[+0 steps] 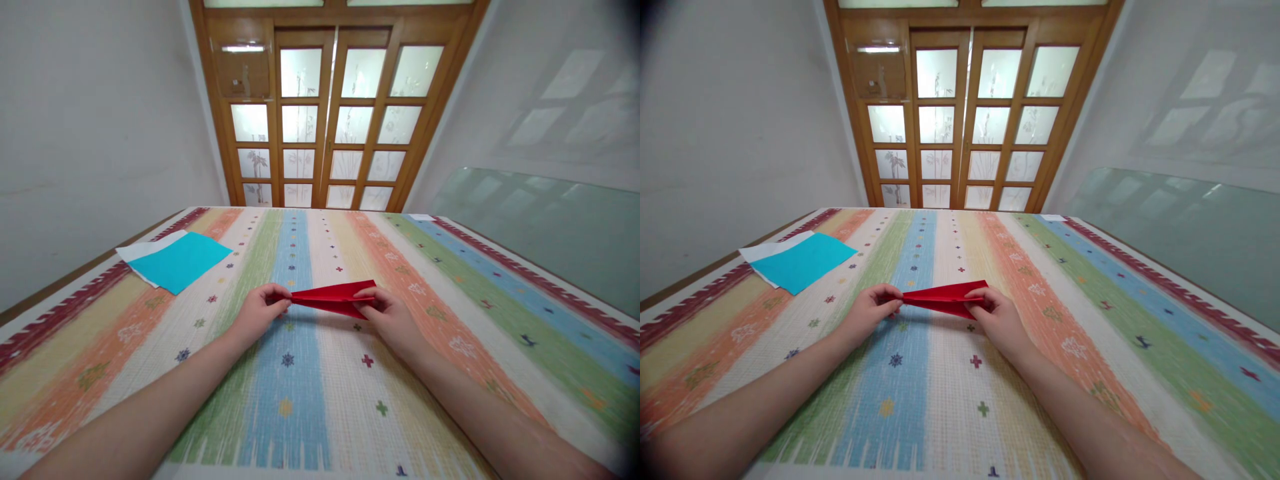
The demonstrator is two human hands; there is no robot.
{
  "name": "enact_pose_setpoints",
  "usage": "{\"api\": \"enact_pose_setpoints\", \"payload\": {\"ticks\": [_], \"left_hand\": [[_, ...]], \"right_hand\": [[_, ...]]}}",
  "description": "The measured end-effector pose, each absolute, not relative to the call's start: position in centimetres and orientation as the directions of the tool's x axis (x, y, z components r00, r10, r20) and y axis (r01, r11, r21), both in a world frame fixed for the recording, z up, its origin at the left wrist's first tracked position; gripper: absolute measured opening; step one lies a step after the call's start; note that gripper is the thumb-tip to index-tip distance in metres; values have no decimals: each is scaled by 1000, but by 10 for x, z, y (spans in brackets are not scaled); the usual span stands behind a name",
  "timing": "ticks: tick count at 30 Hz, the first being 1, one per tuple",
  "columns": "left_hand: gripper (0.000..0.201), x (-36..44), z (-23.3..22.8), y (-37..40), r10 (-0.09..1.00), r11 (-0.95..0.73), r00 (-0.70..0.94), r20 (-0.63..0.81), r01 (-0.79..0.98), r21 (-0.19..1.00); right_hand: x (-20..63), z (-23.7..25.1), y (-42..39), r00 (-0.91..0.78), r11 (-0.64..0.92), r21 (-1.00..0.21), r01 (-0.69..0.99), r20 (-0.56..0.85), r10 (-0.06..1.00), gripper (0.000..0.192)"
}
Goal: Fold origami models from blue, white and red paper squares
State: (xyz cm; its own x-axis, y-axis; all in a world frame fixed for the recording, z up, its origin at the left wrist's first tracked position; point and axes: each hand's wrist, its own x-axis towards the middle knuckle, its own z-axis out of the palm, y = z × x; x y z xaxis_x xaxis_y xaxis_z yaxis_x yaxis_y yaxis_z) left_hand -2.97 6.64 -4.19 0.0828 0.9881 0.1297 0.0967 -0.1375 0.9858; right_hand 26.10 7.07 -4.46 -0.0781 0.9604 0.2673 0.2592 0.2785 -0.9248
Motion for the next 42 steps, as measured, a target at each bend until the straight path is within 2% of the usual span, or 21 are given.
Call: {"api": "enact_pose_setpoints", "payload": {"ticks": [13, 21, 28, 36, 42], "left_hand": [[25, -30, -40, 67, 998, -40, 50, 35, 106, 994], [24, -33, -45, 70, 997, -63, 44, 58, 114, 992], [28, -32, -42, 68, 997, -83, 20, 81, 153, 985], [26, -35, -45, 70, 989, -145, 56, 137, 201, 969], [31, -36, -47, 73, 983, -153, 136, 127, 199, 968]], "right_hand": [[262, -44, 73, -70, 175, -964, 199, 164, 984, 20], [263, -48, 75, -56, 264, -943, 201, 258, 965, 26], [263, -54, 79, -62, 428, -840, 335, 433, 899, 21], [261, -65, 84, -101, 342, -884, 318, 327, 940, 34], [261, -67, 86, -96, 288, -913, 289, 272, 958, 33]]}}
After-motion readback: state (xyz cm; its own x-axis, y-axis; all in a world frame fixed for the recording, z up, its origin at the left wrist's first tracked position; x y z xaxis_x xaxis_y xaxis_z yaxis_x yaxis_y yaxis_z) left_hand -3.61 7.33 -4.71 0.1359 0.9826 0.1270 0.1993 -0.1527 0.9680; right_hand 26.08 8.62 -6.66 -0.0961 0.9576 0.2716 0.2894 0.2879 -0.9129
